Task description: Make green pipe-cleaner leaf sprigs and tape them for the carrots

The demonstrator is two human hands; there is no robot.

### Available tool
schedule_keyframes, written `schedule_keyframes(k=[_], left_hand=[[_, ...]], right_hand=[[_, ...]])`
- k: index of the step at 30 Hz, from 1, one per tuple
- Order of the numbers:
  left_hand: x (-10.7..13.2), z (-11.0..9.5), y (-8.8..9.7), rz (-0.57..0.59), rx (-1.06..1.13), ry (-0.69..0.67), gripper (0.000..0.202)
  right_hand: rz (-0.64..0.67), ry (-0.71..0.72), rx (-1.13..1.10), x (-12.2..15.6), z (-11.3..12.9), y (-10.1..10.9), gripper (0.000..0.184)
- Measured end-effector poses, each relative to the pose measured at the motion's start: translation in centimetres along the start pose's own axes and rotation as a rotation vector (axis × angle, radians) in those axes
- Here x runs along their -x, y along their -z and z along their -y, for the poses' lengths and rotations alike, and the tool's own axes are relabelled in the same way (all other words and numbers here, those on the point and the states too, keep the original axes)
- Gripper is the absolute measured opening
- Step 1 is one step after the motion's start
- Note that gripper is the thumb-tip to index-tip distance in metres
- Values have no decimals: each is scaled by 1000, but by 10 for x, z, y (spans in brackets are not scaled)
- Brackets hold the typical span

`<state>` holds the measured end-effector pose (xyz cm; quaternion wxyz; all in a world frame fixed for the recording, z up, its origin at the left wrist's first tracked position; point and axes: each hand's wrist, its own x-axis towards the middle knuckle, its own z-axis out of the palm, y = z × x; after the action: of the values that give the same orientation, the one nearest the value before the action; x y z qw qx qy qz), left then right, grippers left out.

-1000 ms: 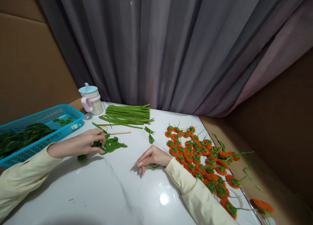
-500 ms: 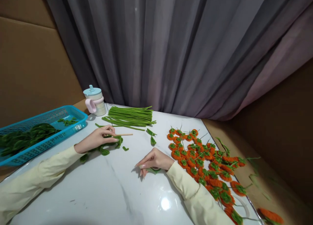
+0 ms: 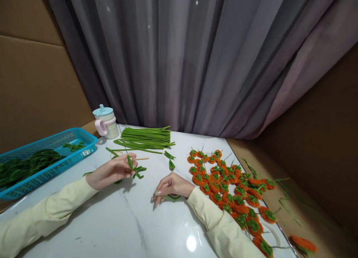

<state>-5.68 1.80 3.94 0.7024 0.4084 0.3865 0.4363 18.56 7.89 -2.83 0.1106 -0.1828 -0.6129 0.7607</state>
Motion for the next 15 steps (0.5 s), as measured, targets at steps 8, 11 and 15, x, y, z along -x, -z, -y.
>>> schedule_keyframes(k=[8, 11, 15], left_hand=[[-12, 16, -23, 7, -279, -98, 23], [-20, 25, -25, -8, -198, -78, 29], [-27, 39, -23, 57, -64, -16, 31]], right_hand=[[8, 29, -41, 1, 1, -1, 27], [-7, 20, -4, 2, 2, -1, 30], [-19, 8, 26, 3, 5, -2, 32]])
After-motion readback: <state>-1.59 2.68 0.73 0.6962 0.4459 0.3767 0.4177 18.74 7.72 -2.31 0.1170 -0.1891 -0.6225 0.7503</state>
